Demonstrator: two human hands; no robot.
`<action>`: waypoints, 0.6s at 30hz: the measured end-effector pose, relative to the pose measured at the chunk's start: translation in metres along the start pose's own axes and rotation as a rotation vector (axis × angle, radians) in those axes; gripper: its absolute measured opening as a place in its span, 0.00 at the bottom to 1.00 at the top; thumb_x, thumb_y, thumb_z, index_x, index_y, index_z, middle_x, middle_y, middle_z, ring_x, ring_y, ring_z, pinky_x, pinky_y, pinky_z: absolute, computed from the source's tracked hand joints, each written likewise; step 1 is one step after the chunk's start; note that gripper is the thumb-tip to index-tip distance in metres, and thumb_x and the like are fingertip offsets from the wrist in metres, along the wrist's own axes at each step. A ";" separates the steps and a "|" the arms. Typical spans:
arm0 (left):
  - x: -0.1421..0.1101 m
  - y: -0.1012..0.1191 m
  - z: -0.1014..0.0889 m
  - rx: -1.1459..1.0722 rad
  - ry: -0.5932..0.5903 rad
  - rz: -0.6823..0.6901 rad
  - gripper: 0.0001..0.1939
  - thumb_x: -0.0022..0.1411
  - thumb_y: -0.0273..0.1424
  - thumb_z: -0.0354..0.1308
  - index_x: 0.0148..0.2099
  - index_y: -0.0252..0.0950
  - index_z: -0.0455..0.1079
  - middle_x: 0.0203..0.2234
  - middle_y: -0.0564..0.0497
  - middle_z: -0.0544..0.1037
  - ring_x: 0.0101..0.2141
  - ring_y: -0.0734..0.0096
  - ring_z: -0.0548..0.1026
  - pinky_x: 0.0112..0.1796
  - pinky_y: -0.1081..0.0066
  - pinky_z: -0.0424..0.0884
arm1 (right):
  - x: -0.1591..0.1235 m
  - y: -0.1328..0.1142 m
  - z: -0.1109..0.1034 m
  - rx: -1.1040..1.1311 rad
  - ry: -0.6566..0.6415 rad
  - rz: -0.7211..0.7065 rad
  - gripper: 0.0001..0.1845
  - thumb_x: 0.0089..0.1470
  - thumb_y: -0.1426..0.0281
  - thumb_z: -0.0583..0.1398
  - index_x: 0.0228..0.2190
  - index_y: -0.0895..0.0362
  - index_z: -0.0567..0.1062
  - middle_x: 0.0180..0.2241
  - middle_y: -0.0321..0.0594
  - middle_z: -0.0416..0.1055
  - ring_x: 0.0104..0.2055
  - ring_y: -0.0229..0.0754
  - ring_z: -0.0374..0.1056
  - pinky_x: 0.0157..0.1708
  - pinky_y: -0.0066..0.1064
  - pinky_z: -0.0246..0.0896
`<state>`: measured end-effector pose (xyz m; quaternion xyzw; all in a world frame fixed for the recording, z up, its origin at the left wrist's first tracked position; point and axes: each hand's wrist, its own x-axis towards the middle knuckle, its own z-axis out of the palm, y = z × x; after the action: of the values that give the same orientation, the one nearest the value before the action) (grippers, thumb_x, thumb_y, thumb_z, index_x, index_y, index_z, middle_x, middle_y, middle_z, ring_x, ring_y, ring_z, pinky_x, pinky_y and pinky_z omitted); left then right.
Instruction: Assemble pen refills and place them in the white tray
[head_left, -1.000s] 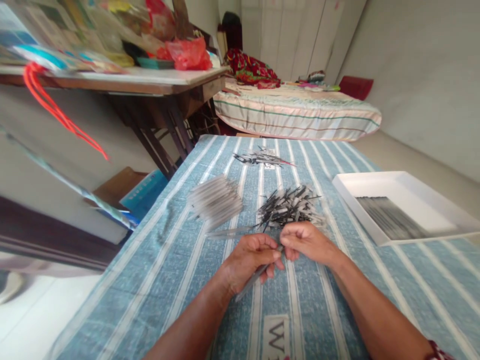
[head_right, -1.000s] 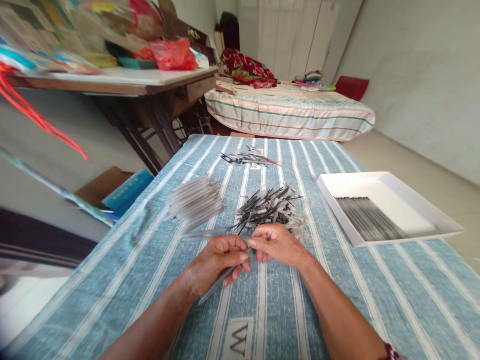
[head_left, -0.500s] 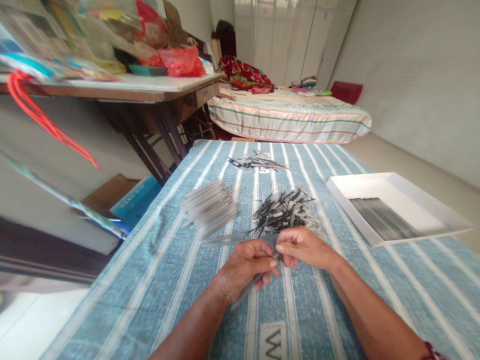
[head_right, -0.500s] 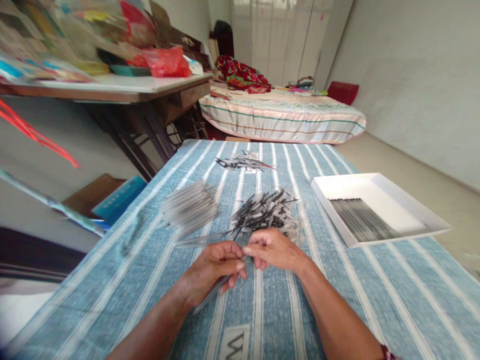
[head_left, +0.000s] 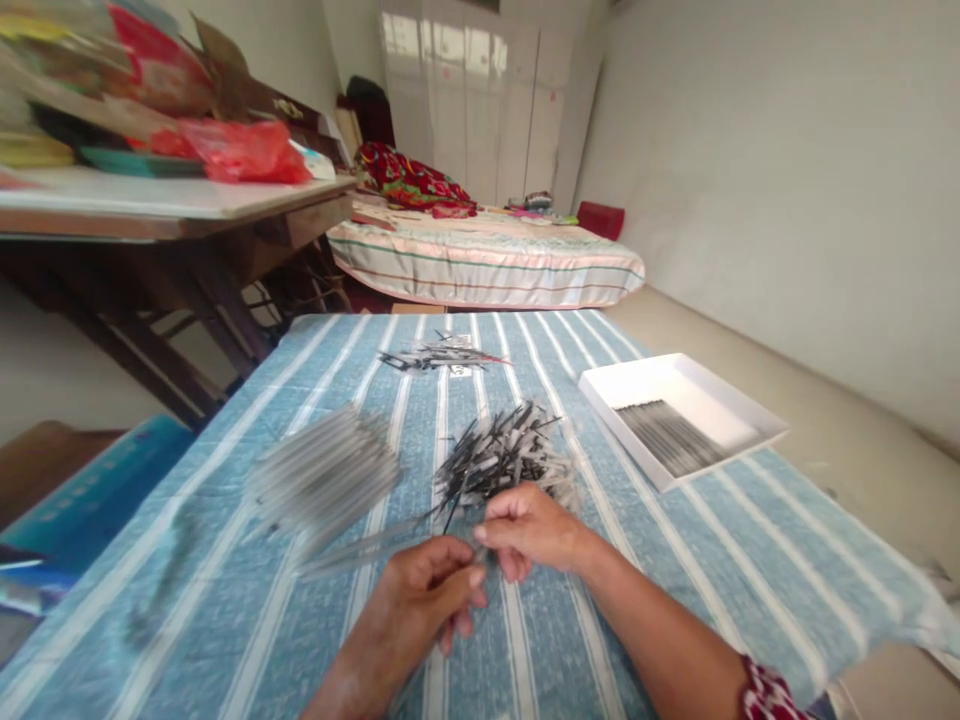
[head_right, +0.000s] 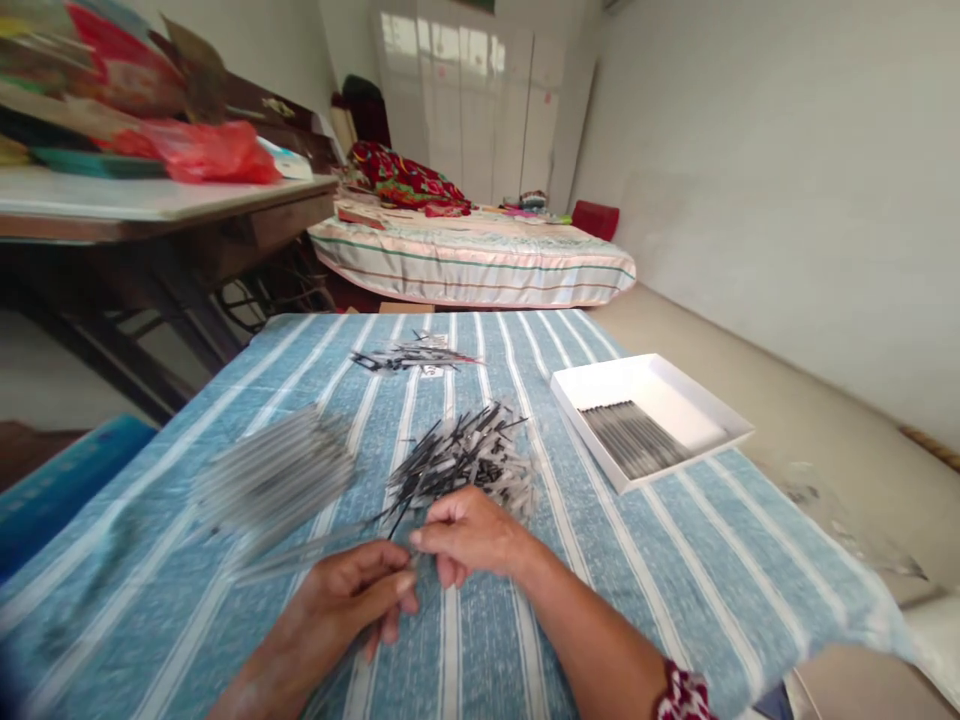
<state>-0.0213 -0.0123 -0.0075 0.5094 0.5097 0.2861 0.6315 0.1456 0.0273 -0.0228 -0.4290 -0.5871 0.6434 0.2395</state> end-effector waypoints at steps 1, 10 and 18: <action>-0.001 0.002 -0.001 0.003 -0.036 -0.011 0.10 0.51 0.35 0.59 0.30 0.33 0.67 0.20 0.51 0.75 0.17 0.74 0.69 0.15 0.77 0.62 | 0.000 0.000 -0.001 0.014 0.003 -0.013 0.16 0.49 0.62 0.58 0.17 0.58 0.64 0.09 0.28 0.64 0.10 0.30 0.58 0.12 0.20 0.54; -0.008 0.008 -0.009 -0.151 -0.018 0.013 0.09 0.54 0.35 0.58 0.28 0.35 0.65 0.20 0.50 0.76 0.18 0.75 0.68 0.20 0.76 0.61 | -0.012 -0.008 -0.035 0.055 0.261 -0.200 0.19 0.48 0.55 0.58 0.22 0.59 0.68 0.12 0.30 0.67 0.12 0.29 0.59 0.13 0.19 0.54; -0.003 0.005 -0.014 -0.172 0.151 0.135 0.11 0.56 0.35 0.57 0.26 0.34 0.66 0.20 0.51 0.75 0.20 0.79 0.64 0.22 0.78 0.58 | -0.027 -0.006 -0.066 -0.140 0.283 -0.134 0.09 0.45 0.66 0.61 0.24 0.60 0.69 0.11 0.28 0.64 0.12 0.28 0.56 0.14 0.20 0.53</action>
<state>-0.0346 -0.0086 -0.0010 0.4638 0.4939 0.4081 0.6119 0.2134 0.0428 -0.0060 -0.4908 -0.6183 0.5167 0.3314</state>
